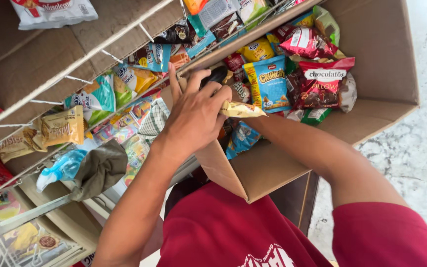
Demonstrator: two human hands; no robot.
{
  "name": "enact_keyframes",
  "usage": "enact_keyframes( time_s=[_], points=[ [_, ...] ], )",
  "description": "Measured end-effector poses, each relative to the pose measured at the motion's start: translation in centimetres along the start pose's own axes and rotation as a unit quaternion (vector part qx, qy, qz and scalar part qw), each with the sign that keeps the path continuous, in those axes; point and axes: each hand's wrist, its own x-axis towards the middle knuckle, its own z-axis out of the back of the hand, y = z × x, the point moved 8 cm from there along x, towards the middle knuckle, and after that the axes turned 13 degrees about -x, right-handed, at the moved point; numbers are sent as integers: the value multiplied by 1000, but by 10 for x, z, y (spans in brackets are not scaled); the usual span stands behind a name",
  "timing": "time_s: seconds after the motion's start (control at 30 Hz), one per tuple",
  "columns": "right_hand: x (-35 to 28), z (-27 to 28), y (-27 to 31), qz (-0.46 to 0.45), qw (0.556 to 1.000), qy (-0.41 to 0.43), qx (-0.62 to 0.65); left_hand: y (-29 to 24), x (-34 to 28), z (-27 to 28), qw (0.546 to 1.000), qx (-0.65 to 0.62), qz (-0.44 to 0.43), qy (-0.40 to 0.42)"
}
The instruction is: The person uses a handheld scanner to scan barcodes on various snack packages and then places the scanned items into a cardboard box or onto shelves in a convenience store.
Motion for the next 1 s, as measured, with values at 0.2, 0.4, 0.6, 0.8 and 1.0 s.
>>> enact_keyframes(
  time_s=[0.2,0.4,0.6,0.8,1.0],
  points=[
    [9,-8,3,-2,1000,14,27,-1,1,0,1000,-3,-3,-9],
    [-58,78,36,-45,990,74,109,1,1,3,999,-33,-4,-16],
    [-159,165,48,-8,980,83,181,1,-10,5,992,-98,-57,-57],
    [-243,210,20,2,975,-4,224,5,-35,15,965,-179,-112,-158],
    [-305,214,79,172,923,-66,337,2,-89,32,891,-316,-113,-305]
  ],
)
